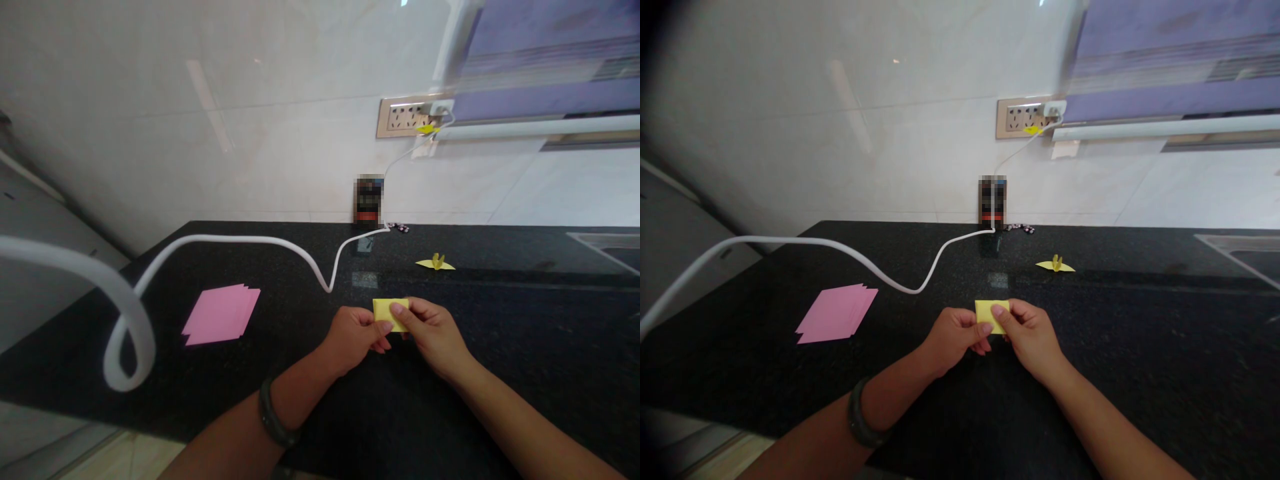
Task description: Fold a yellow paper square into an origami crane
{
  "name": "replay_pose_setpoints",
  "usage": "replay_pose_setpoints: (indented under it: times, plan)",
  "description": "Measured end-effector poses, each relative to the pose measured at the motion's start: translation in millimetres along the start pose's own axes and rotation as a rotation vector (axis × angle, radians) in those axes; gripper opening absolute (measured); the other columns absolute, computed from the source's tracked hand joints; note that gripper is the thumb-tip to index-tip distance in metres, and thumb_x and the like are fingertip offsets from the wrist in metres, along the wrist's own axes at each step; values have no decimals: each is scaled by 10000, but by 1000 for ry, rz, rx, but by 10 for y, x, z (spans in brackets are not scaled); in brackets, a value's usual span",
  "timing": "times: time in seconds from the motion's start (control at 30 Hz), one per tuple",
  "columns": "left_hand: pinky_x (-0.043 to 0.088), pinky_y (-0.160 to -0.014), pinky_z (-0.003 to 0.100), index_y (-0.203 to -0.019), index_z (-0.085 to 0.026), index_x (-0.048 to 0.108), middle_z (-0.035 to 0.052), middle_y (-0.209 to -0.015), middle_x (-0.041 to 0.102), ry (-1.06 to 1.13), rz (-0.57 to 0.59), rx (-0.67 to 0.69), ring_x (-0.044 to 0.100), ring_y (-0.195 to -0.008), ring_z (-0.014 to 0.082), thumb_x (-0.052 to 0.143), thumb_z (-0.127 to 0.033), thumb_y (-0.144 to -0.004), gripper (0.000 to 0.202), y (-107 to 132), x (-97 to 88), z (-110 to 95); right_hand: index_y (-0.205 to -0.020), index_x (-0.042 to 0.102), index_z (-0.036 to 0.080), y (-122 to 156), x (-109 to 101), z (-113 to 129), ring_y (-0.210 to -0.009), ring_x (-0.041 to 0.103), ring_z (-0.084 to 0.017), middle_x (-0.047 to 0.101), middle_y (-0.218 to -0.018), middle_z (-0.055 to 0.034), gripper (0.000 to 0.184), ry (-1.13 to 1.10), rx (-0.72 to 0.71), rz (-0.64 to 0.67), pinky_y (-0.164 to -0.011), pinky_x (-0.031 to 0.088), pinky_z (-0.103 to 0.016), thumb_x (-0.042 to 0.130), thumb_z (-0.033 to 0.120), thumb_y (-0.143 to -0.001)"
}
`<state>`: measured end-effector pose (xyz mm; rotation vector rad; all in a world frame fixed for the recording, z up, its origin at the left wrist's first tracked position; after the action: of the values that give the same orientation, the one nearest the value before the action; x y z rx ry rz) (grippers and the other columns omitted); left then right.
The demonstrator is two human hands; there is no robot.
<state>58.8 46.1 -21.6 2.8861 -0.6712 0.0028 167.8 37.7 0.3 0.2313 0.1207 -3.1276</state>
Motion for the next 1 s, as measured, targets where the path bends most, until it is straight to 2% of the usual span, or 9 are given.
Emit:
replay_pose_setpoints:
  times: [0.13, 0.33, 0.47, 0.63, 0.73, 0.87, 1.0]
  plan:
    - [410, -478, 217, -568, -100, 580, 45, -522, 582, -45, 5, 33, 505, -445, 92, 530, -418, -694, 346, -9, -1, -14, -686, 591, 154, -5, -2, 12, -498, 437, -104, 524, -572, 4, 251, 4, -11, 2, -463, 350, -222, 514, 384, -752]
    - [411, -528, 221, -688, -95, 627, 68, -620, 619, -196, -32, 153, 543, -545, 122, 505, -445, -707, 371, 4, -39, -113, -654, 592, 161, -3, -3, 42, -504, 431, -110, 514, -554, 8, 250, 48, -33, -2, -467, 336, -219, 521, 385, -740]
    - [402, -503, 216, -608, -102, 613, 58, -557, 599, -219, -55, 137, 531, -506, 120, 497, -461, -705, 389, 13, -63, -110, -677, 592, 161, -2, 1, 53, -510, 423, -112, 496, -561, 6, 254, 93, -55, 1, -474, 333, -223, 509, 389, -751]
    - [415, -543, 221, -675, -108, 621, 48, -604, 596, -147, -30, 129, 536, -555, 123, 472, -474, -717, 398, -1, -52, -90, -670, 591, 166, 7, 6, 68, -505, 426, -110, 490, -545, 15, 246, 81, -62, 11, -470, 329, -219, 506, 379, -758]
    - [382, -526, 205, -662, -120, 607, 17, -607, 567, -176, -65, 172, 493, -554, 105, 481, -472, -709, 376, 9, -94, -134, -662, 587, 165, 12, 14, 71, -493, 427, -107, 485, -536, 16, 254, 77, -55, 21, -454, 323, -217, 508, 388, -754]
    - [276, -445, 192, -539, -125, 537, -32, -493, 426, -247, -130, 216, 358, -472, 65, 513, -460, -684, 366, 38, -166, -197, -653, 579, 165, 15, 27, 64, -485, 417, -103, 462, -524, 24, 263, 84, -45, 37, -446, 315, -217, 512, 402, -747]
    - [248, -437, 198, -514, -129, 501, -35, -484, 381, -263, -117, 213, 326, -471, 64, 482, -457, -706, 381, 50, -159, -225, -637, 570, 166, 21, 28, 77, -490, 414, -101, 452, -525, 28, 257, 86, -53, 37, -453, 313, -216, 513, 390, -751]
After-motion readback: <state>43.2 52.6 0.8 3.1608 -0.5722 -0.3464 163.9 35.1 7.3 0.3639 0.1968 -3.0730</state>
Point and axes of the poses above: each hand's wrist, its own y-axis away from the middle knuckle, its own x-axis out of the palm, z = x × y, the point moved 8 cm from there along -y, towards the middle knuckle
